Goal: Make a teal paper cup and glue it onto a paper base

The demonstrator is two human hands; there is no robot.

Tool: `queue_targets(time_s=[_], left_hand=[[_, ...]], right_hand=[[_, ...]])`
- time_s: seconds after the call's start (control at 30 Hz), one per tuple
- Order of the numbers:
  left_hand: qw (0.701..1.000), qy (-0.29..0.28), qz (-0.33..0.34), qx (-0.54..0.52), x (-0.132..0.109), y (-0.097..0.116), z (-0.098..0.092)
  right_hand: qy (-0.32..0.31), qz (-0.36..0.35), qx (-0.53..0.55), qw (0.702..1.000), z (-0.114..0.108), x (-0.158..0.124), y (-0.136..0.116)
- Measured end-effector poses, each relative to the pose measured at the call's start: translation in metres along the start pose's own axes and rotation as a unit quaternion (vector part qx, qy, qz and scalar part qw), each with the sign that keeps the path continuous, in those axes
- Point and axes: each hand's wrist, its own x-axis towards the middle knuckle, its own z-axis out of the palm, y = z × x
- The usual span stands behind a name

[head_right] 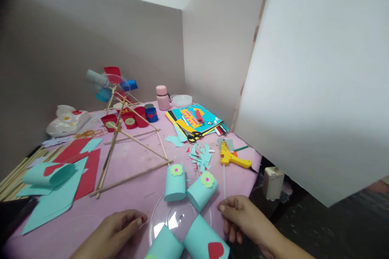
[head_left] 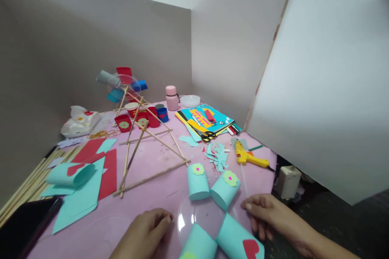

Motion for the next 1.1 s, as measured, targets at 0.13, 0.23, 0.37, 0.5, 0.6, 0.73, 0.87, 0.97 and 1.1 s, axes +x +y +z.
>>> queue_targets(time_s=[0.13,0.23,0.37,0.5,0.6,0.73,0.87,0.97,1.1], left_hand=[[0.998,0.015,-0.016,0.052,0.003,0.013,0.005],[0.995,0.039,-0.026,0.084,0.004,0.019,0.009],[0.995,0.045,-0.027,0.085,0.007,0.022,0.012],[0.999,0.015,-0.035,0.039,0.01,0.018,0.013],[0.999,-0.003,-0.04,-0.009,0.01,0.014,0.016],[0.996,-0.014,-0.046,-0.081,0.008,0.011,0.022],[0.985,-0.029,-0.056,-0.161,0.008,0.012,0.028],[0.975,-0.03,-0.057,-0.212,0.01,0.015,0.032],[0.964,-0.02,-0.048,-0.261,0.018,0.022,0.035]], right_hand=[[-0.041,0.024,-0.008,0.999,0.004,0.006,-0.009],[-0.059,0.03,-0.03,0.997,0.007,0.015,-0.01],[-0.06,0.034,-0.065,0.995,0.01,0.025,-0.009],[-0.055,0.029,-0.086,0.994,0.012,0.028,-0.008],[-0.043,0.023,-0.092,0.995,0.012,0.028,-0.01],[-0.029,0.018,-0.091,0.995,0.008,0.027,-0.017],[-0.011,0.0,-0.086,0.996,-0.001,0.024,-0.023],[0.001,-0.023,-0.078,0.997,-0.007,0.02,-0.027],[0.016,-0.043,-0.075,0.996,-0.016,0.019,-0.036]])
